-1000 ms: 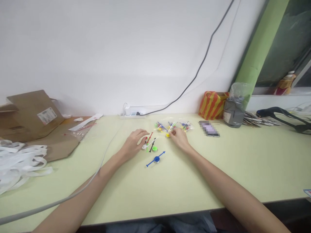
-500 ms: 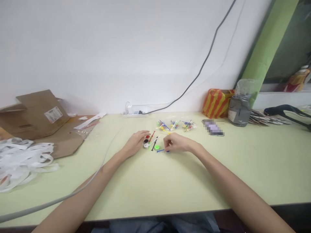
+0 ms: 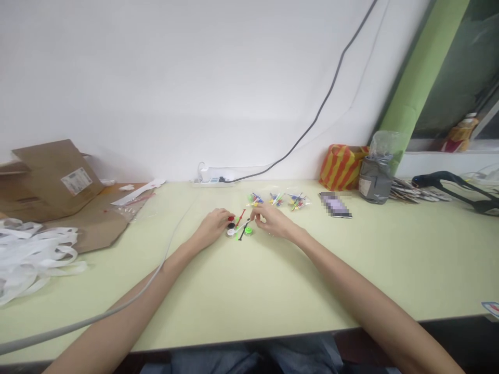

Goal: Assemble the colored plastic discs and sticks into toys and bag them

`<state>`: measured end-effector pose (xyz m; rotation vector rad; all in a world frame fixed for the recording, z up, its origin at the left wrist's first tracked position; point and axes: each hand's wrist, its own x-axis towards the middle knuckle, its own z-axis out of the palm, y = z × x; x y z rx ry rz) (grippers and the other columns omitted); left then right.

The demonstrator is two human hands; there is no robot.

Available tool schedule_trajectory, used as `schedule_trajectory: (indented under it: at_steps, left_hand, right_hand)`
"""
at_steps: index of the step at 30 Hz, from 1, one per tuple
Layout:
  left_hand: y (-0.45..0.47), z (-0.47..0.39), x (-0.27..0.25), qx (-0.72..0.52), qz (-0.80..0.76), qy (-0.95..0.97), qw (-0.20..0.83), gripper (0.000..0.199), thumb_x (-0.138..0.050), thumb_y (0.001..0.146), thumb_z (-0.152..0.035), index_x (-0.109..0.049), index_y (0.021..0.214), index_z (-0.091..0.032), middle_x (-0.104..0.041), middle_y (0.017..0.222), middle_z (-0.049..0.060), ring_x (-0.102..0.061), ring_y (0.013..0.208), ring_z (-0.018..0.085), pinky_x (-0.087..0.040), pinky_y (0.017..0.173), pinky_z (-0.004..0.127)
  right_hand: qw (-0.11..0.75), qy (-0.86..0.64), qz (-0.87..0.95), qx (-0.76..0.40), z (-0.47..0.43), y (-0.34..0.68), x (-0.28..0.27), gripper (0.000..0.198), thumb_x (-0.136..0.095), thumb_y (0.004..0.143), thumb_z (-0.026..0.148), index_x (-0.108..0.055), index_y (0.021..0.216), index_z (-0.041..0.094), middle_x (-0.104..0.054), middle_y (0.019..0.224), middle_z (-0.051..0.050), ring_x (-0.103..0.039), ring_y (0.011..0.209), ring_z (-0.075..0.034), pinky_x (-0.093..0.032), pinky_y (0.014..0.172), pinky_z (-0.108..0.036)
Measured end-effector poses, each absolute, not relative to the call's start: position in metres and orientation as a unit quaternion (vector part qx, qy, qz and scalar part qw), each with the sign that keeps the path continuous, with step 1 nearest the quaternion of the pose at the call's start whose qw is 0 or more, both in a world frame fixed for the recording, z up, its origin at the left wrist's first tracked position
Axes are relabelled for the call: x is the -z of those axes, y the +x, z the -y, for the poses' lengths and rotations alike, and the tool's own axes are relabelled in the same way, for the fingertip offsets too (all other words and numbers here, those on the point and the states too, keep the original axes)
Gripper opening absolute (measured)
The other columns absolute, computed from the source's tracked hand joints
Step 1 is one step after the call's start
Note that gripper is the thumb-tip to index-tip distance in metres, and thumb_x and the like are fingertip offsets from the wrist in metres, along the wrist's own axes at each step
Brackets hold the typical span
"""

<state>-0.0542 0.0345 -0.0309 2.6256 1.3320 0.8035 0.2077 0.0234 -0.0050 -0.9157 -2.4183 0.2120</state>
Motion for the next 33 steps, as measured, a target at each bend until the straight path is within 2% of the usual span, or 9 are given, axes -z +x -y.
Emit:
schedule_trajectory:
  at_steps: [4,9,13,15,19,22,26,30,33]
  left_hand:
    - [-0.055,-0.032,0.031,-0.270,-0.449,0.850,0.043,0.025,-0.050,0.091,-0.026,-0.071,0.104,-0.023,-0.068,0.103,0.008,-0.059,0.098,0.023,-0.047,0.089,0.038]
    - [-0.054,-0.030,0.031,-0.262,-0.458,0.849,0.034,0.023,-0.051,0.092,-0.025,-0.072,0.101,-0.023,-0.066,0.099,0.009,-0.058,0.095,0.024,-0.047,0.086,0.038]
    - [-0.055,-0.030,0.030,-0.302,-0.477,0.825,0.025,0.013,-0.056,0.089,-0.028,-0.066,0.093,-0.022,-0.063,0.100,0.007,-0.058,0.097,0.024,-0.046,0.087,0.038]
    - [-0.056,-0.029,0.028,-0.345,-0.486,0.802,0.027,0.010,-0.057,0.088,-0.028,-0.061,0.095,-0.022,-0.064,0.101,0.005,-0.059,0.098,0.023,-0.046,0.088,0.038]
    - [-0.054,-0.025,0.024,-0.400,-0.509,0.761,0.048,0.012,-0.054,0.090,-0.028,-0.053,0.101,-0.024,-0.067,0.094,0.001,-0.064,0.085,0.018,-0.048,0.078,0.033]
    - [-0.049,-0.019,0.018,-0.430,-0.508,0.745,0.045,0.014,-0.055,0.089,-0.029,-0.052,0.102,-0.025,-0.067,0.090,-0.001,-0.064,0.076,0.016,-0.048,0.073,0.030]
    - [-0.044,-0.008,0.006,-0.484,-0.505,0.714,0.041,0.025,-0.060,0.087,-0.033,-0.057,0.110,-0.026,-0.071,0.087,0.000,-0.066,0.075,0.016,-0.050,0.075,0.030]
    - [-0.036,0.001,-0.005,-0.519,-0.481,0.704,0.061,0.020,-0.062,0.087,-0.040,-0.062,0.096,-0.022,-0.072,0.081,0.002,-0.068,0.075,0.017,-0.051,0.072,0.029]
    - [-0.020,0.003,-0.010,-0.469,-0.469,0.745,0.067,0.019,-0.061,0.087,-0.040,-0.061,0.088,-0.021,-0.072,0.078,0.001,-0.068,0.070,0.016,-0.049,0.066,0.026]
  right_hand:
    - [0.243,-0.353,0.901,-0.065,-0.057,0.187,0.007,0.020,-0.057,0.089,0.010,-0.073,0.098,0.019,-0.065,0.092,-0.007,-0.055,0.094,-0.019,-0.039,0.083,-0.029]
    - [0.182,-0.333,0.922,-0.072,-0.085,0.167,0.007,0.016,-0.067,0.085,0.018,-0.078,0.097,0.022,-0.069,0.092,-0.007,-0.059,0.089,-0.019,-0.039,0.078,-0.027]
    - [0.157,-0.326,0.931,-0.038,-0.090,0.151,0.012,0.016,-0.066,0.081,0.012,-0.079,0.086,0.020,-0.070,0.086,-0.006,-0.060,0.087,-0.019,-0.037,0.073,-0.026]
    - [0.152,-0.329,0.931,-0.042,-0.091,0.145,0.015,0.017,-0.066,0.080,0.009,-0.078,0.084,0.019,-0.071,0.084,-0.006,-0.060,0.087,-0.019,-0.037,0.073,-0.025]
    - [0.151,-0.344,0.924,-0.073,-0.095,0.142,0.020,0.020,-0.063,0.080,0.006,-0.077,0.089,0.017,-0.071,0.085,-0.006,-0.059,0.084,-0.017,-0.038,0.073,-0.024]
    - [0.152,-0.340,0.926,-0.063,-0.095,0.142,0.019,0.016,-0.063,0.080,0.005,-0.074,0.085,0.016,-0.068,0.083,-0.006,-0.057,0.087,-0.018,-0.038,0.074,-0.025]
    - [0.225,-0.316,0.922,-0.013,-0.087,0.144,0.005,0.012,-0.062,0.084,0.006,-0.069,0.080,0.015,-0.064,0.092,-0.009,-0.053,0.096,-0.020,-0.039,0.083,-0.029]
    - [0.364,-0.340,0.867,0.000,-0.064,0.160,-0.018,0.013,-0.057,0.089,0.008,-0.062,0.083,0.018,-0.063,0.094,-0.008,-0.052,0.098,-0.021,-0.038,0.088,-0.033]
    - [0.438,-0.370,0.817,-0.059,-0.036,0.178,-0.026,0.013,-0.053,0.088,0.008,-0.056,0.084,0.019,-0.064,0.088,-0.005,-0.054,0.089,-0.019,-0.040,0.082,-0.031]
